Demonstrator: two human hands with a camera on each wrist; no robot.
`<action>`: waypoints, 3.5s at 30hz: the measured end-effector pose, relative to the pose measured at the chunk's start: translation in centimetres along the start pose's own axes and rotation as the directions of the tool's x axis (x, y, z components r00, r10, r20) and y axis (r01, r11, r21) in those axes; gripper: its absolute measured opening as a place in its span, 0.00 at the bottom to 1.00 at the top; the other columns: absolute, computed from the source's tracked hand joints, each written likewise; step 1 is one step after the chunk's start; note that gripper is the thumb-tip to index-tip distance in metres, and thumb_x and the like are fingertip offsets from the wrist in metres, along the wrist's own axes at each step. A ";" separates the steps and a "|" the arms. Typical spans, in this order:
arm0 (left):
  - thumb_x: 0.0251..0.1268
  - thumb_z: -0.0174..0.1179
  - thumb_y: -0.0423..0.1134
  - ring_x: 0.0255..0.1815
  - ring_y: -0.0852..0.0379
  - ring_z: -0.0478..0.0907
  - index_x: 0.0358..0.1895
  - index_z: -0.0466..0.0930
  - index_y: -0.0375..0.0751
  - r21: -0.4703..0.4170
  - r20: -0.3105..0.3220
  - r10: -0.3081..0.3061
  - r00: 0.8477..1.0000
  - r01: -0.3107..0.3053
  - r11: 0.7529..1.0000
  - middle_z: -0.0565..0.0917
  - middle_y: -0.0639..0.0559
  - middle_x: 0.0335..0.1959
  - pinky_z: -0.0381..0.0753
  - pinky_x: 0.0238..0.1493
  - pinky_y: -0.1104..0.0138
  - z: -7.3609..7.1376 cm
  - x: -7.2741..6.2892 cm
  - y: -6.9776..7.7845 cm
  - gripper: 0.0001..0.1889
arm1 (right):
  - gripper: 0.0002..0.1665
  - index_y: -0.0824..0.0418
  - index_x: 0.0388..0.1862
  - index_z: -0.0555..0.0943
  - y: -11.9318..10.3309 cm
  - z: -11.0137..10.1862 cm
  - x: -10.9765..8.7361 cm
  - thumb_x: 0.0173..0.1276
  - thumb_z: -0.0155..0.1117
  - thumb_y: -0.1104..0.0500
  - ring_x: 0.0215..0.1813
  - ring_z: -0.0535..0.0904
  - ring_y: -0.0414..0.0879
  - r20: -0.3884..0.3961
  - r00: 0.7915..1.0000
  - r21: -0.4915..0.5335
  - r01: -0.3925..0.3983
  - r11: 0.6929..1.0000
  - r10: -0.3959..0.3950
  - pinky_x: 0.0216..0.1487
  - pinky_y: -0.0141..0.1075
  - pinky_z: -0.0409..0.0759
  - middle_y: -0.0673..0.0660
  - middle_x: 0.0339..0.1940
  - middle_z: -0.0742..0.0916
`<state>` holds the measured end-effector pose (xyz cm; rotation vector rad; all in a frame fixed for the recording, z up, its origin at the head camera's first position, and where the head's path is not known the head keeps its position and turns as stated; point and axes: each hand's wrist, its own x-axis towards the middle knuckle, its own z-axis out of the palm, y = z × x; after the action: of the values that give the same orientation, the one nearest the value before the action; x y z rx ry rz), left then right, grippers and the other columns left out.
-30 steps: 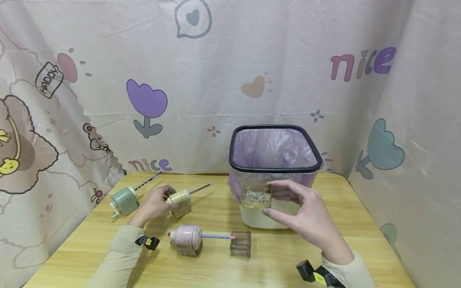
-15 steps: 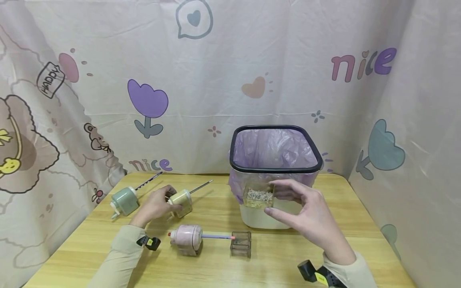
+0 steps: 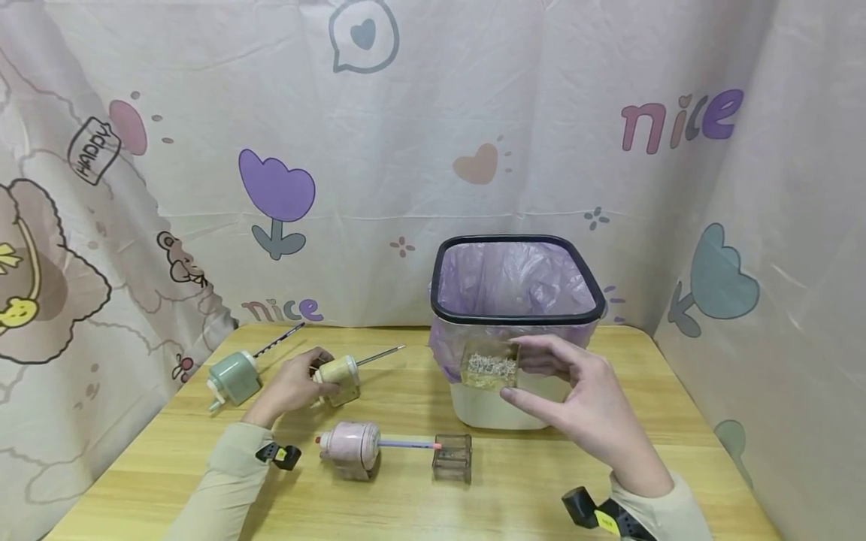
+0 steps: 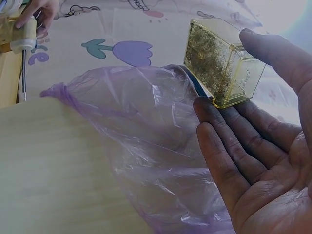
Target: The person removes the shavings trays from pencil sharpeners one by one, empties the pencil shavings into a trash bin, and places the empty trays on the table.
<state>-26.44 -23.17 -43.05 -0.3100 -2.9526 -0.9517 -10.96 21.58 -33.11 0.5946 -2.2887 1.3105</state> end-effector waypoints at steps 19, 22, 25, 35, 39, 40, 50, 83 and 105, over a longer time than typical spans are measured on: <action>0.74 0.70 0.43 0.61 0.42 0.87 0.68 0.80 0.41 -0.119 -0.195 0.263 0.945 -0.289 0.950 0.89 0.41 0.60 0.87 0.66 0.47 -3.4 -2.7 10.0 0.23 | 0.36 0.66 0.66 0.82 -0.5 -4.2 -0.4 0.58 0.77 0.79 0.51 0.90 0.33 -0.086 0.996 -0.004 0.012 1.000 -0.013 0.54 0.20 0.84 0.44 0.51 0.92; 0.75 0.70 0.41 0.58 0.44 0.89 0.66 0.82 0.40 -0.194 -0.202 0.308 0.930 -0.346 0.918 0.90 0.42 0.56 0.88 0.64 0.51 -3.1 -3.0 11.9 0.21 | 0.36 0.67 0.66 0.82 -0.7 -5.1 -0.1 0.57 0.77 0.80 0.51 0.91 0.34 -0.097 0.995 -0.005 0.013 1.000 -0.013 0.53 0.21 0.85 0.45 0.50 0.93; 0.76 0.68 0.40 0.56 0.46 0.90 0.65 0.82 0.40 -0.254 -0.204 0.348 0.915 -0.392 0.884 0.91 0.42 0.55 0.89 0.62 0.55 -2.9 -3.1 13.5 0.19 | 0.35 0.65 0.65 0.83 -0.9 -5.9 0.3 0.59 0.78 0.78 0.51 0.91 0.33 -0.102 0.995 -0.040 -0.002 0.999 -0.002 0.52 0.20 0.85 0.44 0.50 0.93; 0.79 0.66 0.40 0.55 0.49 0.90 0.65 0.82 0.41 -0.283 -0.214 0.471 0.856 -0.516 0.808 0.90 0.43 0.55 0.91 0.58 0.64 -1.2 -3.0 17.2 0.17 | 0.31 0.55 0.67 0.83 -0.9 -8.2 2.0 0.66 0.81 0.64 0.50 0.89 0.29 -0.108 0.986 -0.138 -0.142 0.980 0.128 0.51 0.17 0.84 0.37 0.53 0.90; 0.79 0.66 0.39 0.55 0.48 0.91 0.65 0.81 0.40 -0.281 -0.225 0.497 0.838 -0.544 0.790 0.91 0.42 0.54 0.91 0.56 0.64 -0.4 -2.9 18.0 0.18 | 0.30 0.51 0.66 0.84 -0.7 -9.0 3.1 0.67 0.82 0.59 0.49 0.89 0.27 -0.093 0.984 -0.179 -0.166 0.970 0.152 0.48 0.17 0.84 0.33 0.51 0.90; 0.78 0.66 0.39 0.54 0.49 0.91 0.65 0.81 0.40 -0.286 -0.228 0.497 0.837 -0.545 0.788 0.91 0.42 0.54 0.91 0.56 0.64 -0.3 -2.8 18.2 0.18 | 0.30 0.51 0.66 0.83 -0.5 -9.1 3.3 0.67 0.82 0.57 0.48 0.88 0.26 -0.090 0.983 -0.190 -0.172 0.967 0.158 0.47 0.17 0.84 0.31 0.51 0.90; 0.79 0.65 0.40 0.52 0.49 0.91 0.68 0.78 0.39 -0.315 -0.238 0.499 0.833 -0.553 0.772 0.91 0.41 0.53 0.92 0.56 0.60 0.8 -2.0 19.2 0.20 | 0.30 0.51 0.66 0.83 0.4 -10.5 5.4 0.67 0.82 0.52 0.47 0.86 0.21 -0.060 0.982 -0.253 -0.188 0.949 0.178 0.45 0.16 0.82 0.27 0.45 0.89; 0.84 0.58 0.45 0.55 0.52 0.88 0.77 0.73 0.43 -0.221 -0.318 0.488 0.813 -0.564 0.796 0.89 0.46 0.56 0.91 0.57 0.61 1.7 -1.6 21.1 0.24 | 0.35 0.54 0.67 0.85 0.0 -10.9 11.5 0.62 0.86 0.51 0.45 0.76 0.11 0.142 0.988 -0.486 0.016 0.874 0.061 0.47 0.07 0.70 0.60 0.60 0.91; 0.84 0.59 0.46 0.55 0.50 0.89 0.75 0.74 0.44 -0.202 -0.315 0.478 0.820 -0.550 0.810 0.89 0.46 0.57 0.90 0.59 0.59 1.7 -1.3 21.2 0.23 | 0.33 0.65 0.60 0.86 -1.1 -9.6 13.9 0.55 0.88 0.62 0.51 0.91 0.60 0.333 0.939 -0.613 0.283 0.738 -0.084 0.56 0.59 0.88 0.61 0.48 0.89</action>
<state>-20.96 -5.59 -32.35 -0.8819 -2.2959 -1.2100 -20.21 27.42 -20.15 0.7592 -2.6094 0.2669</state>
